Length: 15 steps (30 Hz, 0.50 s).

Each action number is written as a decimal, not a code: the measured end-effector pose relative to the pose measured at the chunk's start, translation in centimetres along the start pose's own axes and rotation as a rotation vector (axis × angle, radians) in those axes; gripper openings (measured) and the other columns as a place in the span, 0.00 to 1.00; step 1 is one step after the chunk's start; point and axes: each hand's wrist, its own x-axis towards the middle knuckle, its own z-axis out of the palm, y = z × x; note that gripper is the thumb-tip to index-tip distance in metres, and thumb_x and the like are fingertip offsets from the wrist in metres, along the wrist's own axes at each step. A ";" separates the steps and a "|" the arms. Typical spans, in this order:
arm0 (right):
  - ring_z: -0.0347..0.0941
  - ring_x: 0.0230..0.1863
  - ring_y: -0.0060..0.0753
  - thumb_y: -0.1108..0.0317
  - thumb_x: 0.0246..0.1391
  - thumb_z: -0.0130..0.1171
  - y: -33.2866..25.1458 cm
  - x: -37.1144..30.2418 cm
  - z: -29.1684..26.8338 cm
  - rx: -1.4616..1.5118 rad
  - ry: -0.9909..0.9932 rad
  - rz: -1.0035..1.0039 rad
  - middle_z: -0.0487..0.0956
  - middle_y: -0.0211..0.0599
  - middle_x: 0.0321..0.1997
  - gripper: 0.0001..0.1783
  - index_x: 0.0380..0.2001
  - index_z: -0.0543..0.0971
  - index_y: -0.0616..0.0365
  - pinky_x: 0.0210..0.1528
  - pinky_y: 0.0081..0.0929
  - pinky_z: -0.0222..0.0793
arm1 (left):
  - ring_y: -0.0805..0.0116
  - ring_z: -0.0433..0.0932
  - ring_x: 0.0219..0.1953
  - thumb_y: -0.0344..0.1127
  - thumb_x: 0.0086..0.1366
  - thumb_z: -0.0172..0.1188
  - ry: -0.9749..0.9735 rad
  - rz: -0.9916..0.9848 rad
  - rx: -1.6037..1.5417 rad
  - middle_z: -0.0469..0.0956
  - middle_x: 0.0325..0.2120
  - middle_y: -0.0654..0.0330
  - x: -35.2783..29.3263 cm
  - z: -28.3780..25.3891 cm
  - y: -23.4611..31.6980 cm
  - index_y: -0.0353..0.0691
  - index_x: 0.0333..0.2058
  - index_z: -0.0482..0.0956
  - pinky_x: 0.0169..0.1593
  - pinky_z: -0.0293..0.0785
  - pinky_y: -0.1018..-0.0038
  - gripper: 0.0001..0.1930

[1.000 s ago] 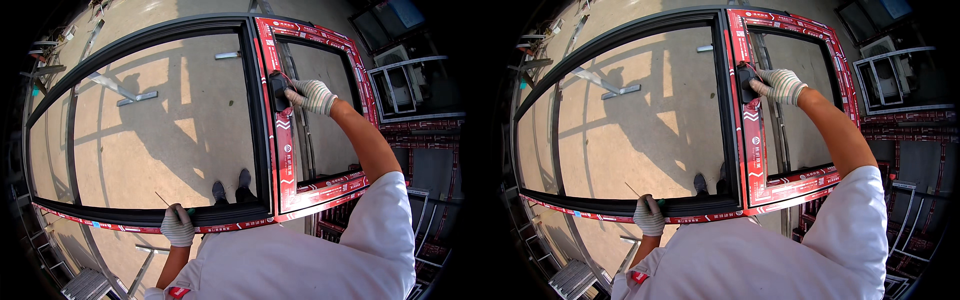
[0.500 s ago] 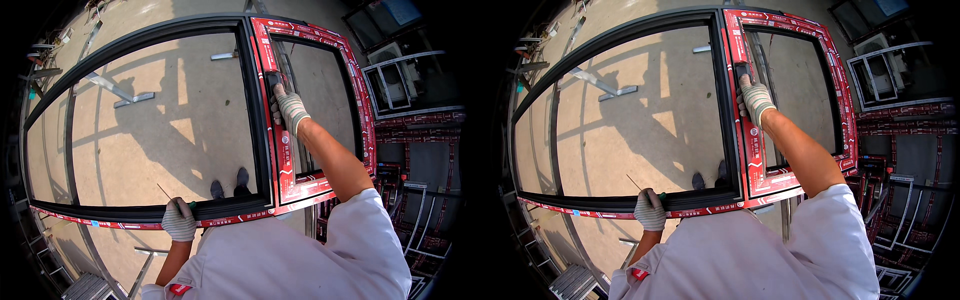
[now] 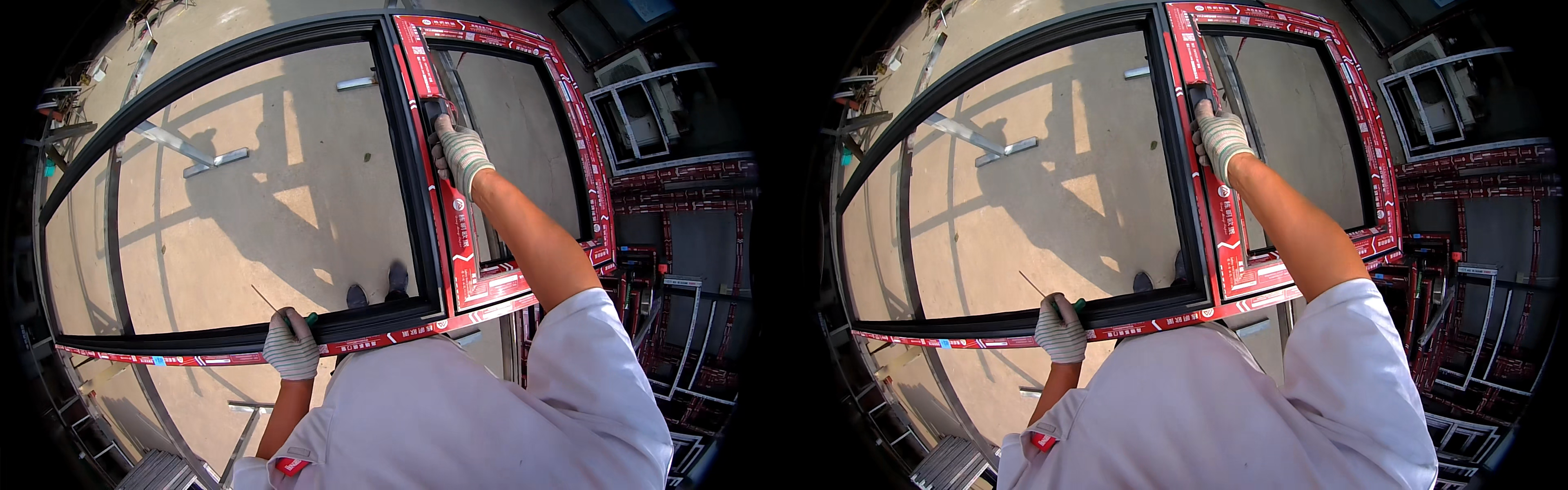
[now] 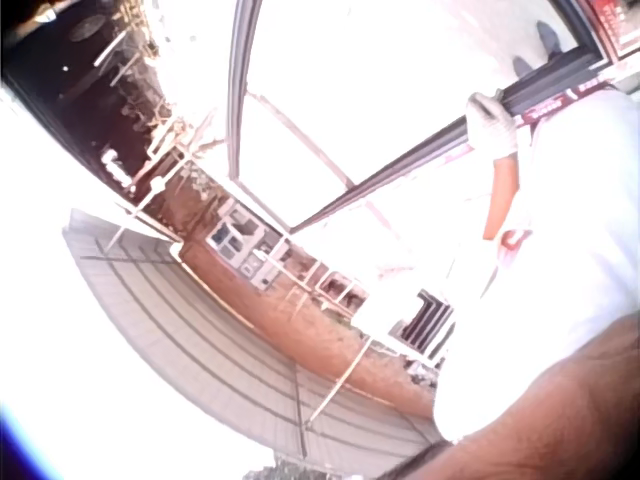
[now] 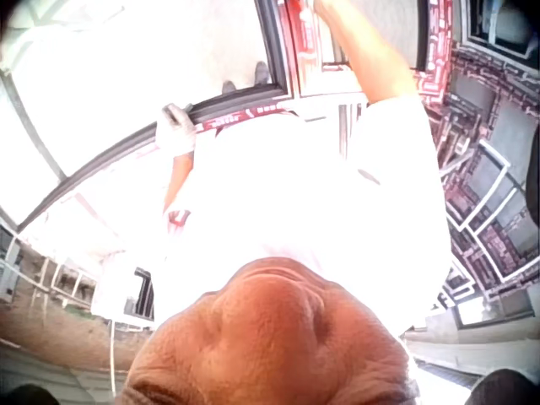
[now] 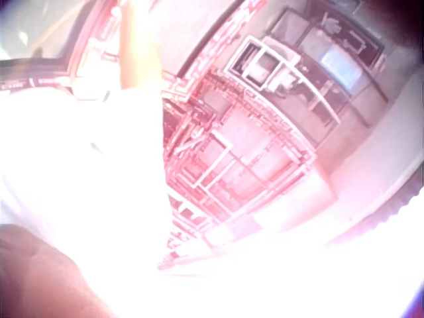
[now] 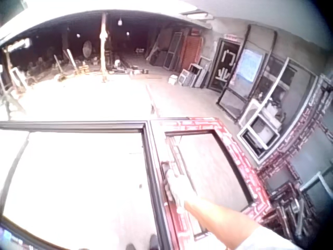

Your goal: The person assembles a window frame by hand, using a screwdriver to tighten screws and a power drill to secure components. The person moves the frame between workstations and stacks completed frames.

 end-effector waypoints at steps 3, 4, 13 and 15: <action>0.66 0.14 0.24 0.45 0.75 0.51 0.3 0.1 0.1 -0.061 0.021 -0.021 0.73 0.28 0.19 0.26 0.31 0.77 0.55 0.17 0.28 0.66 | 0.55 0.83 0.24 0.35 0.77 0.57 0.036 0.033 -0.065 0.83 0.26 0.50 -0.3 0.5 0.0 0.35 0.41 0.82 0.31 0.78 0.65 0.10; 0.66 0.14 0.25 0.45 0.75 0.51 0.3 0.0 0.4 -0.073 0.039 -0.029 0.74 0.28 0.19 0.26 0.31 0.78 0.56 0.17 0.28 0.66 | 0.56 0.82 0.23 0.35 0.77 0.57 0.031 0.020 -0.052 0.83 0.25 0.50 -0.2 0.6 -0.3 0.36 0.41 0.82 0.31 0.78 0.66 0.10; 0.80 0.24 0.28 0.36 0.68 0.59 -0.7 2.4 -3.0 -0.792 -0.055 -0.201 0.84 0.39 0.30 0.36 0.51 0.83 0.64 0.25 0.31 0.78 | 0.62 0.80 0.21 0.36 0.78 0.57 0.042 0.026 -0.022 0.82 0.23 0.53 -0.3 0.6 0.0 0.34 0.42 0.83 0.29 0.77 0.69 0.11; 0.84 0.30 0.33 0.35 0.66 0.61 -1.6 3.1 -4.2 -0.995 -0.089 -0.306 0.86 0.41 0.32 0.38 0.54 0.82 0.64 0.33 0.35 0.81 | 0.68 0.79 0.25 0.41 0.81 0.54 -0.019 -0.055 -0.009 0.83 0.27 0.55 -0.4 0.3 0.0 0.36 0.44 0.82 0.35 0.78 0.71 0.14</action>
